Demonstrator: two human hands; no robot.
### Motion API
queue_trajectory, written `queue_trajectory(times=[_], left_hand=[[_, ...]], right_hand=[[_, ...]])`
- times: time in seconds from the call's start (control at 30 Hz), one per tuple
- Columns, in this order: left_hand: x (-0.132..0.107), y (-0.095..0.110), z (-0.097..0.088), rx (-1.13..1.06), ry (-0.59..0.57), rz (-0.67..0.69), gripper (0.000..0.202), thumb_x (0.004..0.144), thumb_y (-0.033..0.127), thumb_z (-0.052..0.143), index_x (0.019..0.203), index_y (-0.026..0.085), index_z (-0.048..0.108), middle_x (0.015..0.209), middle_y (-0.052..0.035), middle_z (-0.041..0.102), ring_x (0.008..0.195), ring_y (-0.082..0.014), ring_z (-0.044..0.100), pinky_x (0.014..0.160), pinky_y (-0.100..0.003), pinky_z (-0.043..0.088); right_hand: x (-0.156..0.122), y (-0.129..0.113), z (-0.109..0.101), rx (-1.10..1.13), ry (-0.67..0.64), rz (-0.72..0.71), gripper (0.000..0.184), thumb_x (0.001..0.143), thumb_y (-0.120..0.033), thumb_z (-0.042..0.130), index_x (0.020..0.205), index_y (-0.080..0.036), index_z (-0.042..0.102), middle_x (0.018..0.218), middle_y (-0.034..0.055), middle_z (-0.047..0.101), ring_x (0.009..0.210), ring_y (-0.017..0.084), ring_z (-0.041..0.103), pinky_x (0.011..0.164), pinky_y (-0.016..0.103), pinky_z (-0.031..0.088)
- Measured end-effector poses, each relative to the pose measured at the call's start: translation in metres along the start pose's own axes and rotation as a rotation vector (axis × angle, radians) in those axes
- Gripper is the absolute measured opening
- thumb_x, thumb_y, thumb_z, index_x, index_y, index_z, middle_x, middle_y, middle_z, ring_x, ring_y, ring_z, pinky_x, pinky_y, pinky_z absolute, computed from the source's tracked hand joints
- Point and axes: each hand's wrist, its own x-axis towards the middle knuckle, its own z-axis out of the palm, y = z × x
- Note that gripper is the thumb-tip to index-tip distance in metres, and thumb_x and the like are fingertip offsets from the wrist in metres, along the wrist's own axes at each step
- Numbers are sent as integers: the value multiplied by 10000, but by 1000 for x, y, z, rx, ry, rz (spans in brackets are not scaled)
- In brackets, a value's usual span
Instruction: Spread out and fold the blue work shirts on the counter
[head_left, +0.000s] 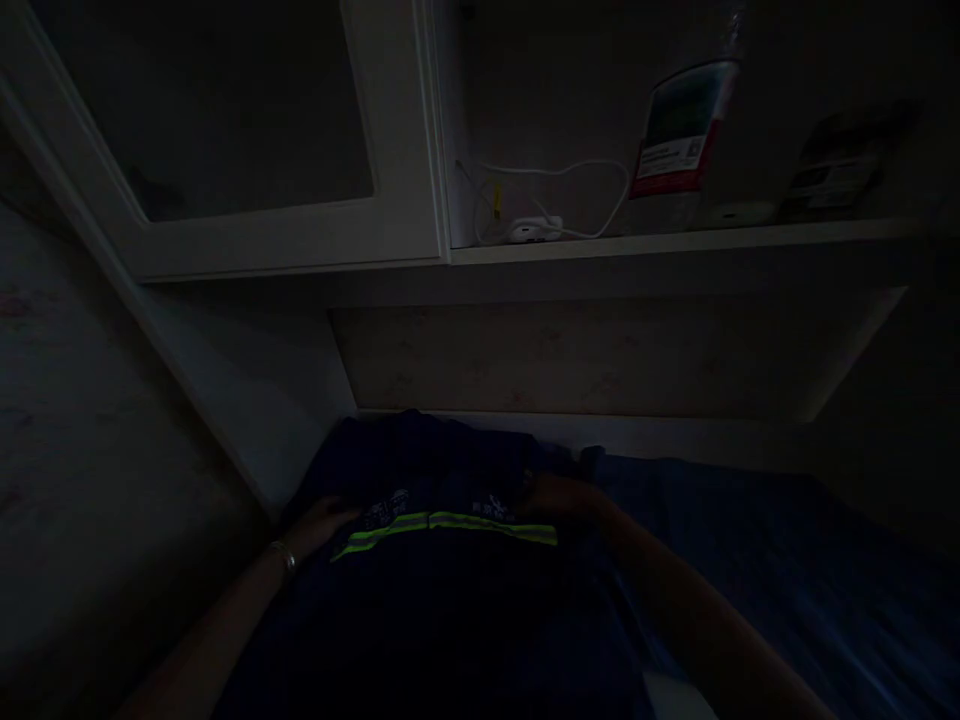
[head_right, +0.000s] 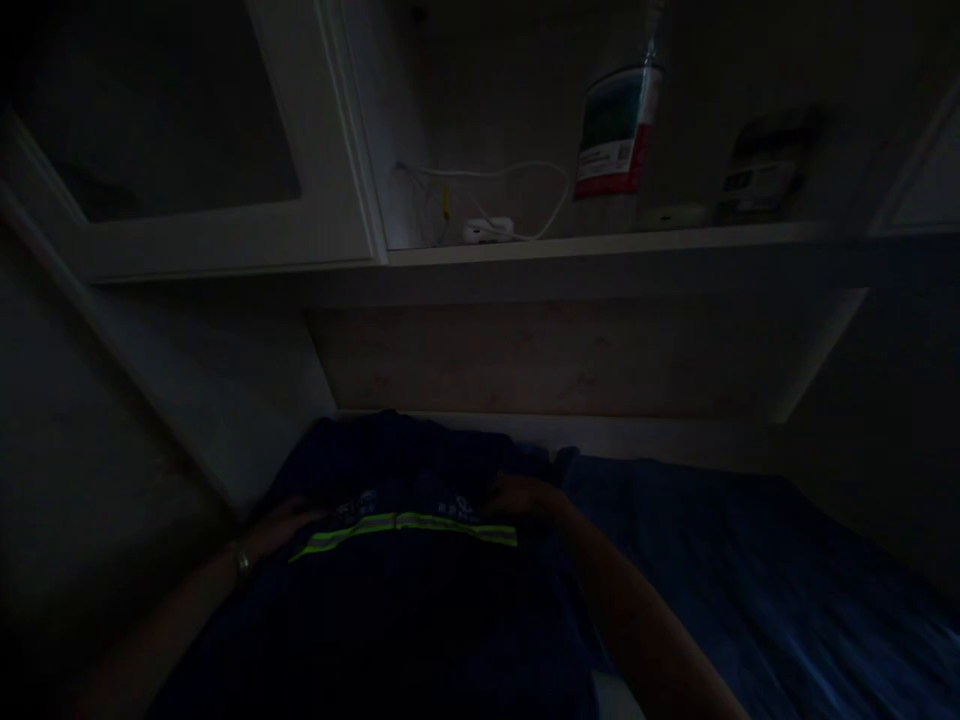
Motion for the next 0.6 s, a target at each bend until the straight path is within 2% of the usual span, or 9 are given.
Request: queue_trajectory(times=[0.1,0.13,0.2,0.3,0.37,0.4,0.47,0.53,0.6], left_hand=[[1,5,8,-12,-114,57,788,491,300,756,1252,188,583,1161,-66,709,1042,-282,666,881,-351,547],[0,9,5,-51,-160,73,835,498,267,744,1306,210,544,1164,-48,709,1017,-270,677,861,-347,557],[0,21,-8,-175,-180,92,869,554,287,725,1383,228,470,1152,-40,715,958,-251,696,818,-345,573],[11,39,-31,-328,-25,243,839,671,391,691,1442,279,378,1258,-29,663,1002,-219,682,853,-333,560],[25,44,-41,-263,117,356,781,735,430,641,1450,303,355,1360,-23,591,1112,-223,635,939,-350,521],[33,44,-43,-163,173,393,765,757,426,615,1458,289,342,1408,-35,546,1183,-236,593,997,-370,484],[48,40,-41,111,274,432,798,770,402,589,1481,191,292,1499,-109,425,1320,-280,464,1095,-414,385],[55,32,-31,366,380,435,856,771,405,577,1482,71,236,1546,-205,297,1397,-336,334,1134,-463,314],[47,23,-15,519,492,414,809,819,453,504,1455,17,258,1515,-264,314,1384,-382,338,1107,-518,332]], right_hand=[[-9,-12,-3,-76,-106,-29,193,586,-270,789,773,-227,769,815,-14,744,776,202,673,736,268,510],[-11,-16,-8,-99,-89,-41,176,590,-249,785,763,-223,765,796,-12,742,760,200,672,742,272,509],[-15,-23,-20,-140,60,-66,174,696,-260,718,859,-211,753,898,16,742,848,211,669,820,296,494],[-11,-30,-37,-176,432,-79,342,920,-335,452,1180,-195,624,1190,84,658,1101,235,596,981,357,418],[-5,-31,-43,-176,637,-65,443,975,-356,304,1350,-177,460,1313,126,574,1197,246,539,1027,391,381],[-1,-30,-44,-175,706,-52,475,977,-359,299,1405,-169,382,1341,142,549,1212,252,531,1030,401,380],[5,-29,-41,-180,754,-22,604,943,-341,404,1486,-151,220,1357,170,532,1205,265,543,1017,409,400],[7,-26,-32,-200,727,13,791,885,-308,517,1522,-130,83,1352,194,532,1182,275,564,1000,412,422],[1,-21,-18,-251,716,20,838,868,-314,539,1529,-117,63,1396,214,482,1229,288,528,1026,433,405]])
